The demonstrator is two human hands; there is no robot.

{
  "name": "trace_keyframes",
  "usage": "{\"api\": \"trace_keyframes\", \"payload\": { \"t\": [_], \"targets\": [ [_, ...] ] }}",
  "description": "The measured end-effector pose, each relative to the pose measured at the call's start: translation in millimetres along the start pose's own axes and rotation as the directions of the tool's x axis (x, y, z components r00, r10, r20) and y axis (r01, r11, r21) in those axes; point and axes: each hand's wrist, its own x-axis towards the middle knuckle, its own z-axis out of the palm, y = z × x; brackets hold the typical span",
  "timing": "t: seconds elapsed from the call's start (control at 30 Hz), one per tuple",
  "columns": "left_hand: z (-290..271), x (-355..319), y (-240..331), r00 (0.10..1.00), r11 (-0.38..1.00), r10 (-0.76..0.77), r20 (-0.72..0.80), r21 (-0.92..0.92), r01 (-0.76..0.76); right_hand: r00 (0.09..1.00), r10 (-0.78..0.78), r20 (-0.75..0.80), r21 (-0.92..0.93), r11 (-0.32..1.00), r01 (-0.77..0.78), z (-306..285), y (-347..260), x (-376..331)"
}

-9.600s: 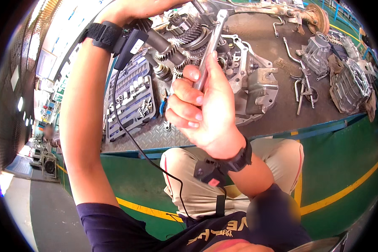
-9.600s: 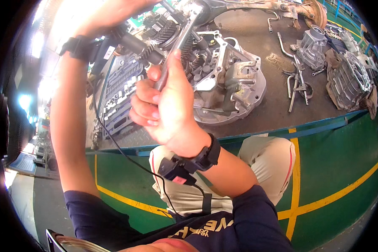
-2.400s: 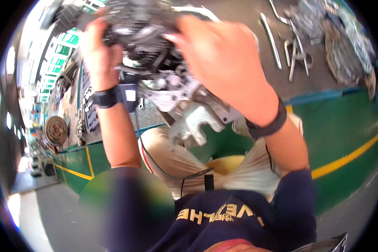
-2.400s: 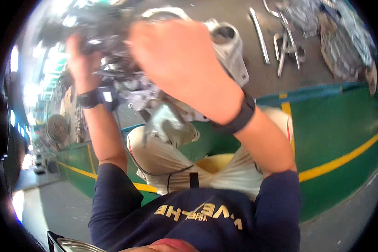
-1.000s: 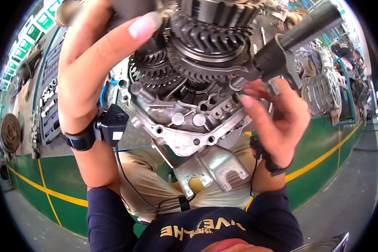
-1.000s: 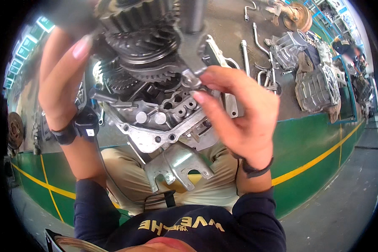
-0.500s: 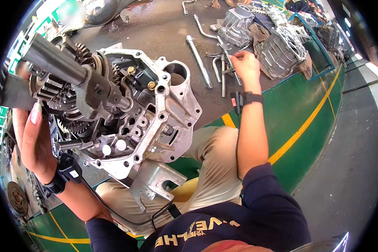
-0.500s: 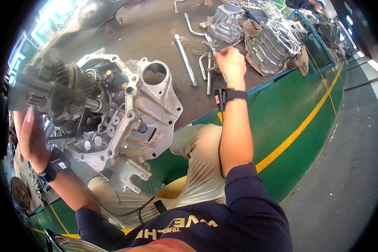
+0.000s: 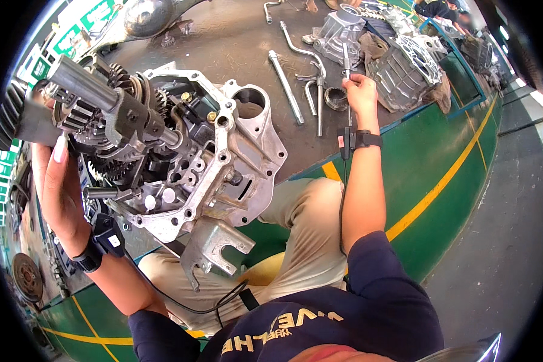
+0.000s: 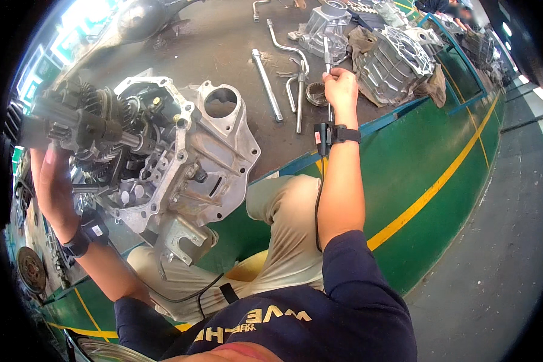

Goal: The person assembles internal transmission components by hand, placing gears, synchronizer rings, and shafts into the housing and onto the gear clusters.

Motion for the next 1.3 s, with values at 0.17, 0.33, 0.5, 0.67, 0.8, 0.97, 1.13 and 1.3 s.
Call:
{"api": "trace_keyframes", "payload": {
  "t": [0.17, 0.33, 0.5, 0.67, 0.8, 0.97, 1.13, 1.3],
  "targets": [
    [8, 0, 1, 0.999, 1.000, 0.026, -0.043, 0.001, -0.026, 0.999, 0.031, 0.026, -0.211, 0.977, -0.025, 9, -9, -15],
    [5, 0, -2, 1.000, 1.000, -0.006, -0.017, 0.000, 0.005, 0.994, 0.061, 0.094, -0.283, 0.959, -0.032, 12, -8, -15],
    [8, -1, 5, 0.999, 0.998, -0.035, -0.002, -0.059, 0.035, 0.992, 0.068, 0.102, -0.301, 0.953, -0.034, 12, -18, -19],
    [6, -3, 4, 1.000, 0.998, -0.029, 0.008, -0.062, 0.029, 0.982, 0.094, 0.162, -0.374, 0.927, -0.027, 5, -42, -31],
    [5, -2, 3, 0.999, 0.998, -0.040, 0.004, -0.045, 0.040, 0.982, 0.121, 0.147, -0.412, 0.910, -0.051, 0, -37, -27],
    [9, -1, 4, 0.999, 0.997, -0.042, -0.018, -0.060, 0.041, 0.975, 0.120, 0.187, -0.147, 0.985, -0.092, -42, 8, 17],
    [11, -5, 6, 0.999, 0.991, -0.021, 0.027, -0.132, 0.024, 0.951, 0.166, 0.260, -0.472, 0.881, -0.025, -17, -35, -32],
    [10, -1, 6, 1.000, 0.999, -0.003, -0.002, -0.038, 0.003, 0.957, 0.116, 0.264, -0.484, 0.875, 0.028, 2, -24, -26]
  ]
}}
